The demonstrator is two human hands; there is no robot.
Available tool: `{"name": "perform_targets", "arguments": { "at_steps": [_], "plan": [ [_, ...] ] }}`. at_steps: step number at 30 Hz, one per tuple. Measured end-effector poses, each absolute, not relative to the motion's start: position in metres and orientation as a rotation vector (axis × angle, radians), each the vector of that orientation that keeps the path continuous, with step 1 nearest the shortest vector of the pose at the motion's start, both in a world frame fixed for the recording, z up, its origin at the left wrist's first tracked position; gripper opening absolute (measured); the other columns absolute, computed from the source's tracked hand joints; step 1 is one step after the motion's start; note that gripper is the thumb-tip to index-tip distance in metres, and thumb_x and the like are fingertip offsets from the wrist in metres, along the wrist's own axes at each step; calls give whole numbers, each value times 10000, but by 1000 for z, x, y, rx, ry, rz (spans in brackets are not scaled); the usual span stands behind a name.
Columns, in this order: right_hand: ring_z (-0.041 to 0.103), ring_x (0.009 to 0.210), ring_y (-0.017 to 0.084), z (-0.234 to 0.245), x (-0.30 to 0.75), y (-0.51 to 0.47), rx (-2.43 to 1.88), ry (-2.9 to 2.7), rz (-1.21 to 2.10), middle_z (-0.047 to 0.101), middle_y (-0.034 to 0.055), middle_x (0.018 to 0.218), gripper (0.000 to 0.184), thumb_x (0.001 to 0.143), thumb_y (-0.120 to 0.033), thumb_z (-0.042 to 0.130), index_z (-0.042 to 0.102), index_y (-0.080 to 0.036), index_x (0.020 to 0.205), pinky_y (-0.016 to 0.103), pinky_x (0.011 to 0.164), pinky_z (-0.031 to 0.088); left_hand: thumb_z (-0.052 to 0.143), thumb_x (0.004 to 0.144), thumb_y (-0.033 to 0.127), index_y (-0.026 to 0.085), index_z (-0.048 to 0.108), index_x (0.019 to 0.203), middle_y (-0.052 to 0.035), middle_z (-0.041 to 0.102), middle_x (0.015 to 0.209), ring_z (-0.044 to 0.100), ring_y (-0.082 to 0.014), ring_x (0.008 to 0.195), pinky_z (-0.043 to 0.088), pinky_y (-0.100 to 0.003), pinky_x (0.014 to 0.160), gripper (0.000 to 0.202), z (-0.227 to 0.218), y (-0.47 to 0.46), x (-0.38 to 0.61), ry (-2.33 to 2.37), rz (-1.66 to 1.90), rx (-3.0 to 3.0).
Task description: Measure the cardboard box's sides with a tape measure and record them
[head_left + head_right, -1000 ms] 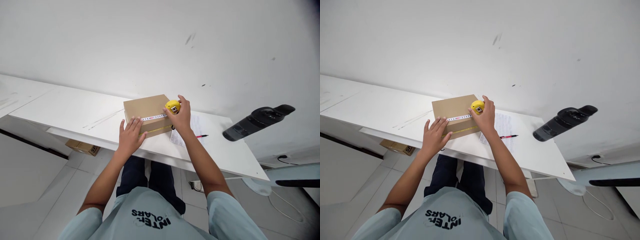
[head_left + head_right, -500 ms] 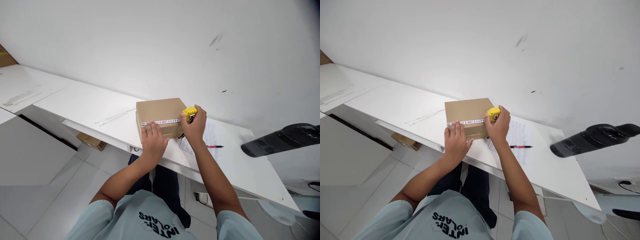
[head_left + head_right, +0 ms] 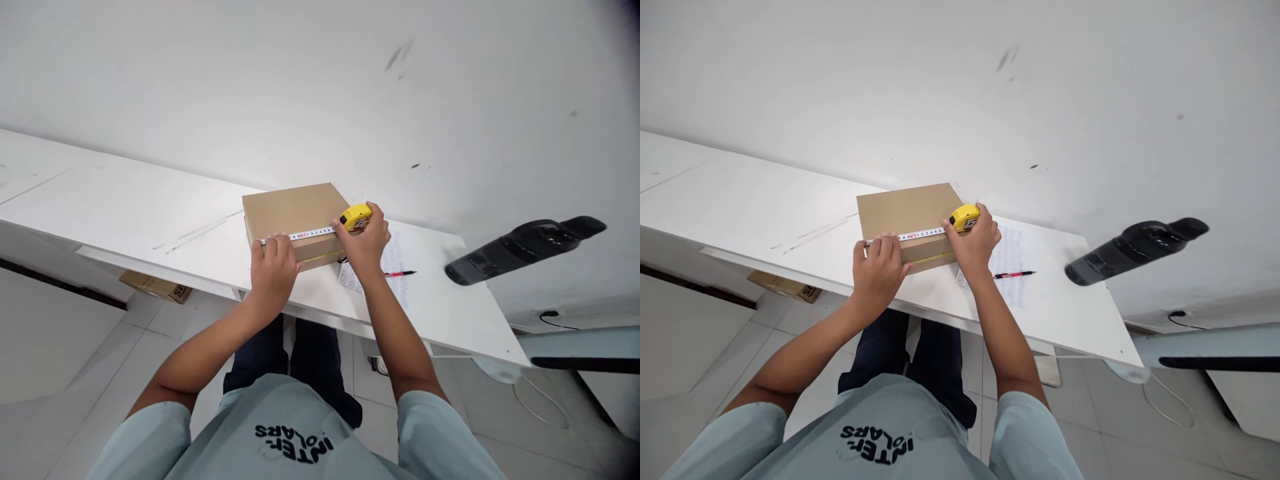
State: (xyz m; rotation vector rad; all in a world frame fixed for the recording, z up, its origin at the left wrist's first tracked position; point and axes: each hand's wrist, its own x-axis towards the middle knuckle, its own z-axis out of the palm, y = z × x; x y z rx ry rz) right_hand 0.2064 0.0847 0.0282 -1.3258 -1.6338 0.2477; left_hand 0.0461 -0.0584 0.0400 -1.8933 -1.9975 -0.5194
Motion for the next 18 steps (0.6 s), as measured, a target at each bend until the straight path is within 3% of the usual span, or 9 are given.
{"name": "perform_targets", "arguments": {
  "at_steps": [6, 12, 18],
  "plan": [
    [537, 1195, 332, 25, 211, 98, -1320, -1633, 253, 597, 111, 1333, 730, 757, -567, 708, 448, -284, 1378, 622, 1114, 301, 400, 999, 200, 133, 626, 1352, -209, 675, 1212, 627, -363, 1123, 415, -619, 1065, 425, 35, -51, 38, -1950, -777, -1931],
    [533, 1200, 343, 16, 247, 134, -1383, -1528, 216, 581, 111, 1321, 723, 764, -567, 704, 431, -299, 1379, 623, 1080, 333, 431, 1006, 249, 145, 640, 1321, -203, 683, 1185, 632, -354, 1108, 396, -631, 1085, 392, 37, -50, 32, -1954, -797, -1958],
    [562, 1119, 287, 3, 266, 151, -1336, -1423, 288, 575, 94, 1230, 699, 775, -535, 687, 404, -277, 1360, 543, 1031, 418, 429, 1003, 249, 154, 637, 1326, -206, 677, 1192, 624, -363, 1116, 364, -658, 1112, 396, 35, -50, 33, -1951, -860, -1953]
  ]
}}
